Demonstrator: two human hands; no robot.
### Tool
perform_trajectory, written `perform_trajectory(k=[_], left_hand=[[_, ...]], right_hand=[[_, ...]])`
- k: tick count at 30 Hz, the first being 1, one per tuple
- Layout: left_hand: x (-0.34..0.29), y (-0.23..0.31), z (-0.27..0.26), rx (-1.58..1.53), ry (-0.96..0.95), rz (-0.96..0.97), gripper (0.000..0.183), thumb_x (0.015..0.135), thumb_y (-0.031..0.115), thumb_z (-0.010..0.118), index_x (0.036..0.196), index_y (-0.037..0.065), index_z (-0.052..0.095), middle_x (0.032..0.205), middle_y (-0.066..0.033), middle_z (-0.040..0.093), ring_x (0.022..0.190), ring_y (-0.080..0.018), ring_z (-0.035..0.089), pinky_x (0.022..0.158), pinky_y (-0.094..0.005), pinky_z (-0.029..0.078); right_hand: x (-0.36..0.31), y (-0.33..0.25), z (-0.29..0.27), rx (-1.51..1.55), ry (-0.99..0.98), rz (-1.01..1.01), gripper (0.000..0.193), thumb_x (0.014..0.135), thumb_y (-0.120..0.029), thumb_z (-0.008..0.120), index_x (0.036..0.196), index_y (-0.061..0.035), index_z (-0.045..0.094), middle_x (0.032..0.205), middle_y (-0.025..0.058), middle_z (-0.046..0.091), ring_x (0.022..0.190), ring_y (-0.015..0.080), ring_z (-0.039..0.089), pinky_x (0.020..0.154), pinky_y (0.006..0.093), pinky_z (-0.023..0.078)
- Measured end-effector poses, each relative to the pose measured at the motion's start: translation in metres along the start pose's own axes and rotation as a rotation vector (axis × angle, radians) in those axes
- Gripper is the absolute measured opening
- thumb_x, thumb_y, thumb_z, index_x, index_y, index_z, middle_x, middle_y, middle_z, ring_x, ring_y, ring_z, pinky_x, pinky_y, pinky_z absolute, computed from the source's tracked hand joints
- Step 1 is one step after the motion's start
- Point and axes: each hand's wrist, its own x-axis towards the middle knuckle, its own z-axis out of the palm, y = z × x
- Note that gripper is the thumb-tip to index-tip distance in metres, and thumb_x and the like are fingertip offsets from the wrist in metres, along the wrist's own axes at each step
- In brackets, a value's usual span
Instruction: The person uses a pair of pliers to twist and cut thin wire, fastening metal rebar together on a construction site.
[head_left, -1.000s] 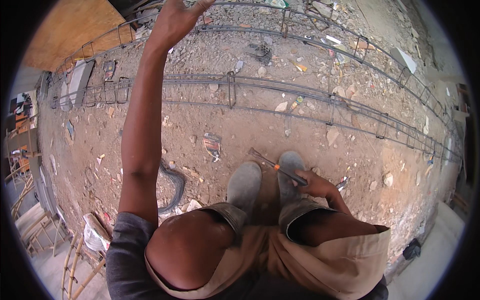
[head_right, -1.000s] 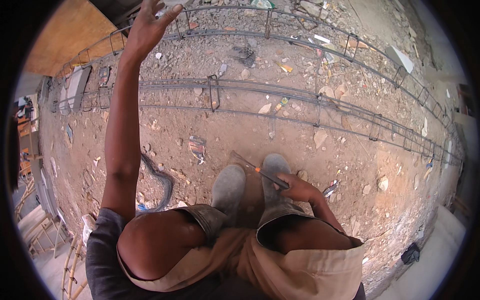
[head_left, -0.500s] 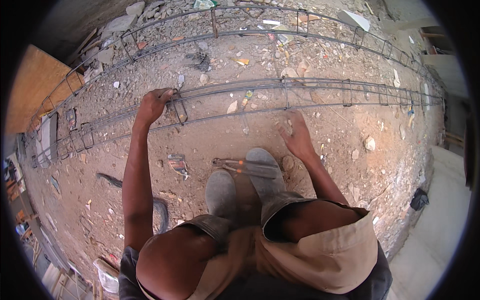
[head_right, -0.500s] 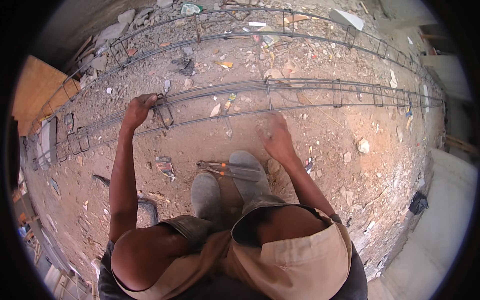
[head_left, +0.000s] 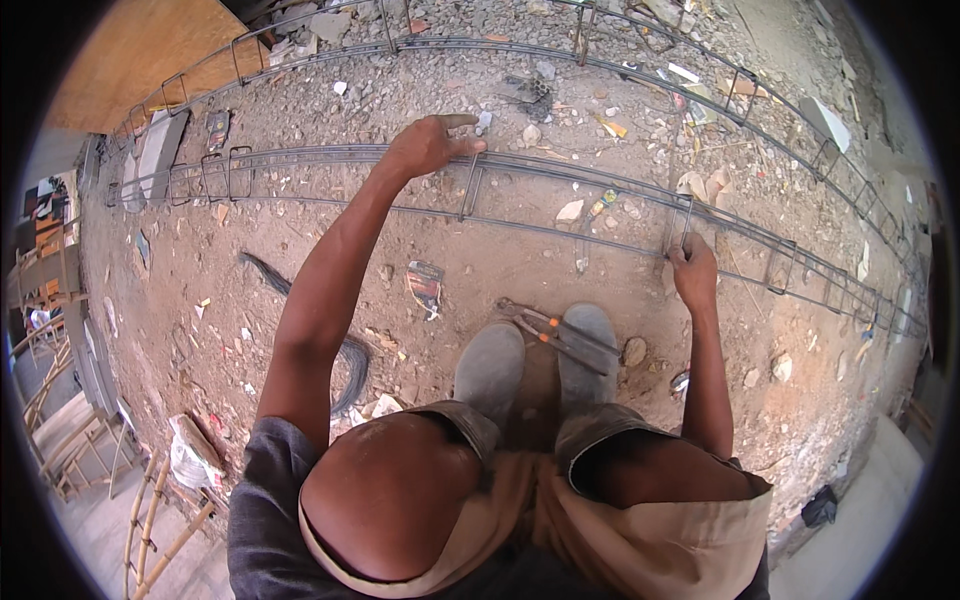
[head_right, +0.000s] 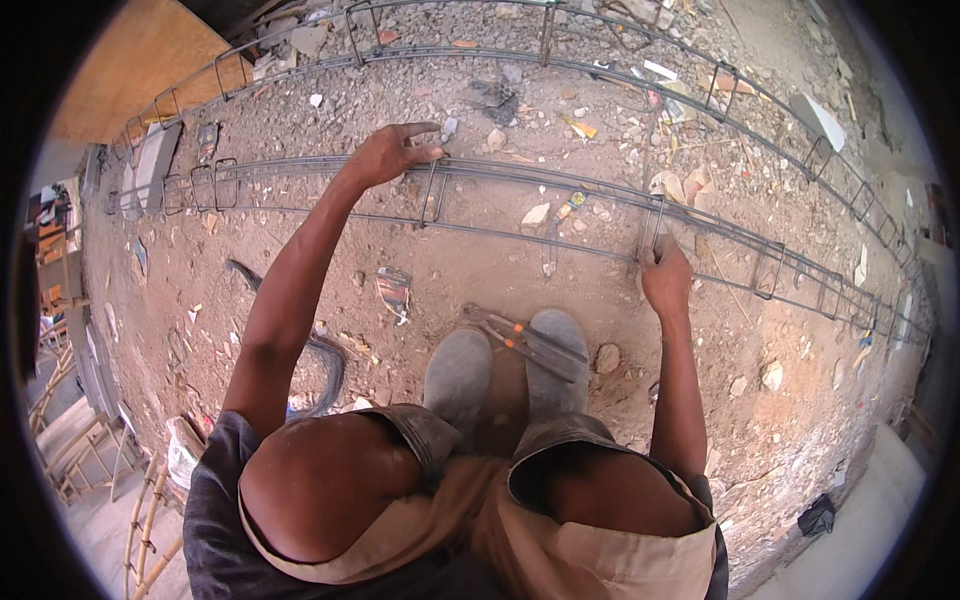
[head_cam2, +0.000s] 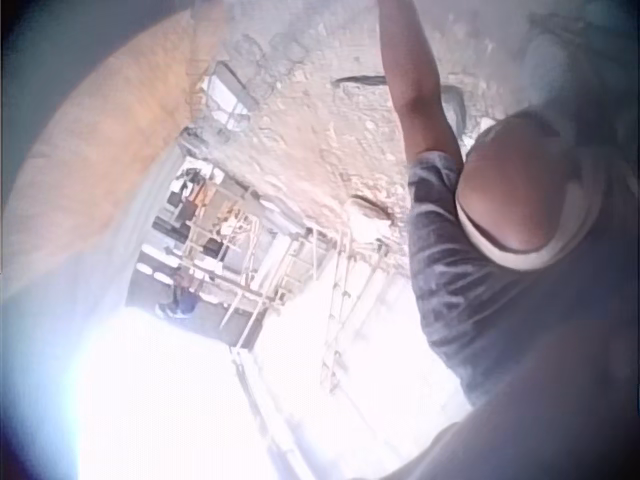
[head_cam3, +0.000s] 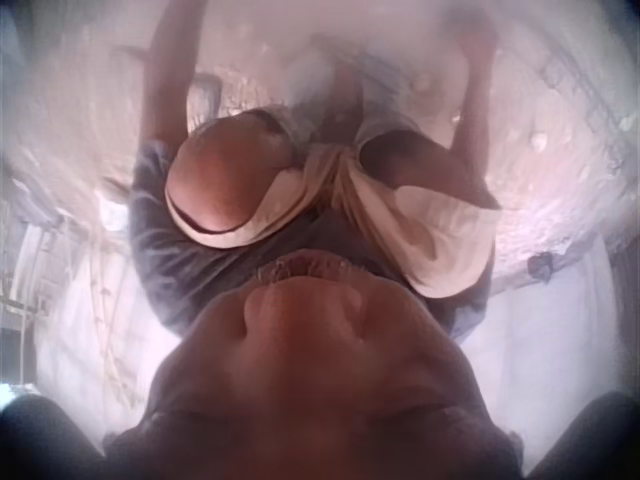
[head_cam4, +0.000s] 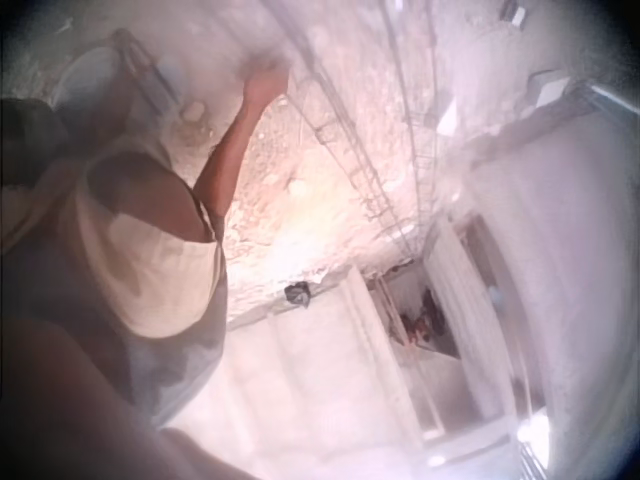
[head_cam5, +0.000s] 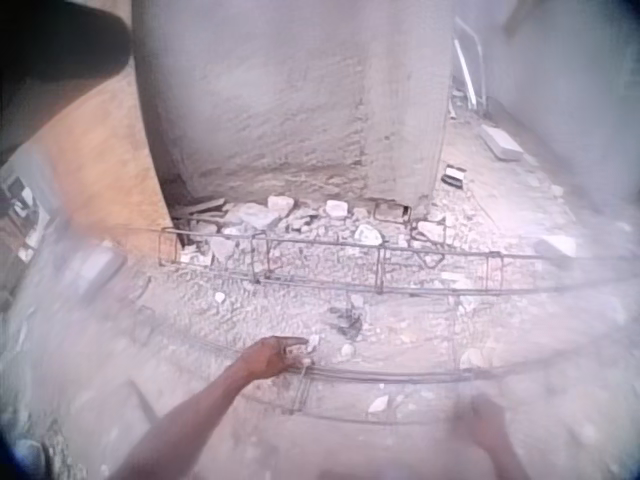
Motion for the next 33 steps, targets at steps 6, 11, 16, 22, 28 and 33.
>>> perform_trajectory(k=[6, 11, 16, 22, 28, 33], left_hand=[[0.007, -0.009, 0.001, -0.041, -0.109, 0.004, 0.041, 0.094, 0.041, 0.061, 0.117, 0.009, 0.070, 0.112, -0.0151, 0.070, 0.105, -0.0286, 0.066, 0.094, -0.0370, 0.048], [-0.010, -0.004, 0.003, 0.144, 0.071, 0.011, 0.042, 0.092, 0.051, 0.057, 0.113, 0.019, 0.072, 0.104, -0.0152, 0.069, 0.101, -0.0347, 0.064, 0.087, -0.0416, 0.049], [-0.114, -0.040, -0.017, 0.032, 0.680, -0.105, 0.040, 0.092, 0.045, 0.057, 0.107, 0.010, 0.069, 0.108, -0.0176, 0.064, 0.100, -0.0371, 0.063, 0.085, -0.0449, 0.049], [-0.327, -0.114, 0.003, 0.044, 0.379, -0.822, 0.047, 0.088, 0.044, 0.068, 0.085, -0.003, 0.065, 0.074, -0.0195, 0.066, 0.069, -0.0285, 0.064, 0.067, -0.0409, 0.049], [-0.371, -0.146, 0.070, -0.236, 0.476, -1.004, 0.047, 0.087, 0.040, 0.069, 0.090, -0.007, 0.068, 0.072, -0.0161, 0.065, 0.068, -0.0248, 0.065, 0.065, -0.0394, 0.050], [-0.375, -0.158, 0.088, -0.411, 0.389, -0.995, 0.043, 0.084, 0.036, 0.070, 0.091, -0.007, 0.070, 0.072, -0.0207, 0.068, 0.070, -0.0300, 0.069, 0.069, -0.0396, 0.052]], right_hand=[[0.004, 0.000, 0.001, 0.133, 0.004, -0.116, 0.021, 0.087, -0.018, 0.064, 0.094, 0.0019, 0.063, 0.077, 0.0202, 0.064, 0.072, 0.0338, 0.062, 0.069, 0.0401, 0.048], [-0.021, -0.044, -0.006, -0.437, 0.255, -0.312, 0.045, 0.086, -0.014, 0.066, 0.126, 0.0012, 0.052, 0.127, 0.0232, 0.054, 0.114, 0.0384, 0.054, 0.096, 0.0433, 0.044], [-0.070, -0.076, -0.008, 0.101, -0.212, -0.259, 0.035, 0.086, -0.002, 0.063, 0.120, 0.0005, 0.056, 0.117, 0.0204, 0.058, 0.107, 0.0295, 0.061, 0.092, 0.0378, 0.047], [-0.117, -0.079, -0.003, 0.286, -0.671, -0.183, 0.024, 0.087, -0.001, 0.061, 0.110, 0.0019, 0.060, 0.094, 0.0142, 0.066, 0.085, 0.0226, 0.065, 0.081, 0.0346, 0.050], [-0.104, -0.134, 0.003, 0.237, -0.942, -0.283, 0.019, 0.087, -0.001, 0.060, 0.105, 0.0013, 0.061, 0.093, 0.0150, 0.066, 0.084, 0.0230, 0.066, 0.078, 0.0339, 0.050], [-0.084, -0.185, -0.010, 0.146, -0.875, -0.630, 0.016, 0.085, -0.001, 0.063, 0.100, 0.0007, 0.061, 0.093, 0.0179, 0.064, 0.085, 0.0296, 0.064, 0.076, 0.0370, 0.050]])
